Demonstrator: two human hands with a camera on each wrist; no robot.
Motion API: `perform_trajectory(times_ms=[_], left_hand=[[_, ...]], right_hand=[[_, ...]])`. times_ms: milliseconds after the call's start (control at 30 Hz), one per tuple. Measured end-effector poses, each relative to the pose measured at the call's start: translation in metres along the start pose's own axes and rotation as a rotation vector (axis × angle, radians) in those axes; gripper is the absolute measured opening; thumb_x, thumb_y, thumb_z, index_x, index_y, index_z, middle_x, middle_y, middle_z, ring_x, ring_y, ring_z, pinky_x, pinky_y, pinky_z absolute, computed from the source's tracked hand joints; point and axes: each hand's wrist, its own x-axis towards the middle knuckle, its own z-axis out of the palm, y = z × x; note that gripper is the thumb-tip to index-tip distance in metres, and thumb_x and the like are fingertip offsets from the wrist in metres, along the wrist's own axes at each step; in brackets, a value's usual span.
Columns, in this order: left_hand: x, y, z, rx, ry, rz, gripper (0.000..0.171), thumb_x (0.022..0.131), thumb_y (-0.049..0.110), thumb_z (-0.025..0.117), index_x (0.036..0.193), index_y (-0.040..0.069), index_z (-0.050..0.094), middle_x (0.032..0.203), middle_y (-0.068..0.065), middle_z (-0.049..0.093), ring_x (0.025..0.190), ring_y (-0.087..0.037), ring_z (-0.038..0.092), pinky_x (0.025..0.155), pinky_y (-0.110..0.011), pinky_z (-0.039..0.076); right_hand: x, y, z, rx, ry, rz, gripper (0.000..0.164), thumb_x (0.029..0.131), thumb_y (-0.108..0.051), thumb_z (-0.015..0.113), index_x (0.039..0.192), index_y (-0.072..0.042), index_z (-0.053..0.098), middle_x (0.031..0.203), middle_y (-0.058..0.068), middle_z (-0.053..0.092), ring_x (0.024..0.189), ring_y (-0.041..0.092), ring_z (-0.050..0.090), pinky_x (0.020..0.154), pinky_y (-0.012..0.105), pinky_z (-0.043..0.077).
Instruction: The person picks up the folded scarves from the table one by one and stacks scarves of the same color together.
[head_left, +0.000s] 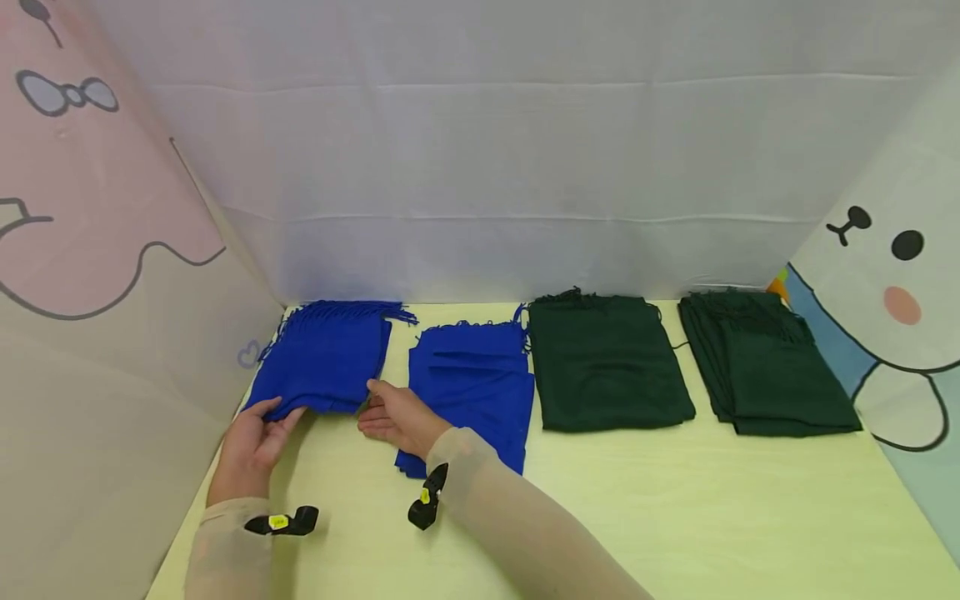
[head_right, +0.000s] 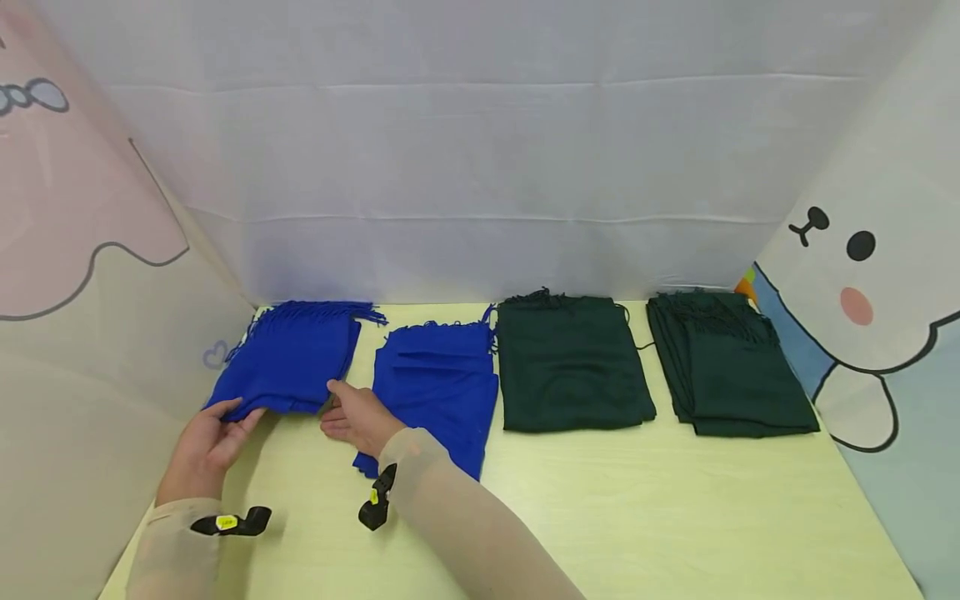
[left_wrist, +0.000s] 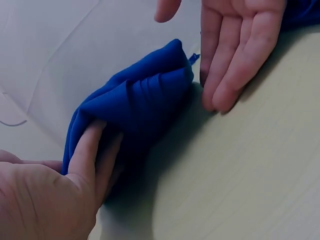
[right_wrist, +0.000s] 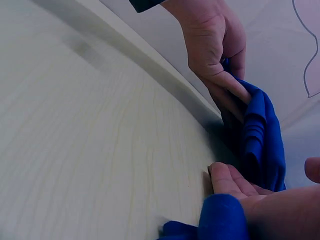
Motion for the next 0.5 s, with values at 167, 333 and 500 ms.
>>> perform_trajectory(times_ms=[167, 333, 500], left_hand=[[-0.006, -0.005, 0.003, 0.022, 0.013, 0.008, 0.087, 0.103, -0.004, 0.035, 0.151, 0.049, -0.014, 0.16, 0.025, -0.008, 0.148, -0.005, 0.006, 0.116, -0.034, 0.024], [-0.014, -0.011, 0.004, 0.092, 0.004, 0.017, 0.087, 0.103, -0.005, 0.035, 0.153, 0.048, -0.013, 0.161, 0.021, -0.006, 0.149, -0.008, 0.009, 0.115, -0.035, 0.025], [-0.022, -0.016, 0.001, 0.16, -0.008, 0.022, 0.087, 0.103, -0.005, 0.033, 0.152, 0.05, -0.014, 0.162, 0.019, -0.01, 0.149, -0.01, 0.008, 0.114, -0.035, 0.025]], right_hand=[[0.004, 0.002, 0.003, 0.136, -0.045, 0.046, 0.073, 0.099, -0.042, 0.06, 0.138, 0.017, 0.043, 0.122, 0.033, 0.057, 0.122, 0.046, 0.055, 0.107, 0.052, 0.042], [0.009, 0.005, 0.006, 0.204, -0.024, 0.057, 0.077, 0.097, -0.041, 0.064, 0.144, 0.013, 0.037, 0.124, 0.036, 0.056, 0.123, 0.047, 0.054, 0.107, 0.053, 0.042], [0.013, 0.006, 0.009, 0.259, -0.014, 0.053, 0.077, 0.095, -0.037, 0.069, 0.148, 0.006, 0.035, 0.137, 0.034, 0.049, 0.128, 0.047, 0.05, 0.106, 0.055, 0.042]])
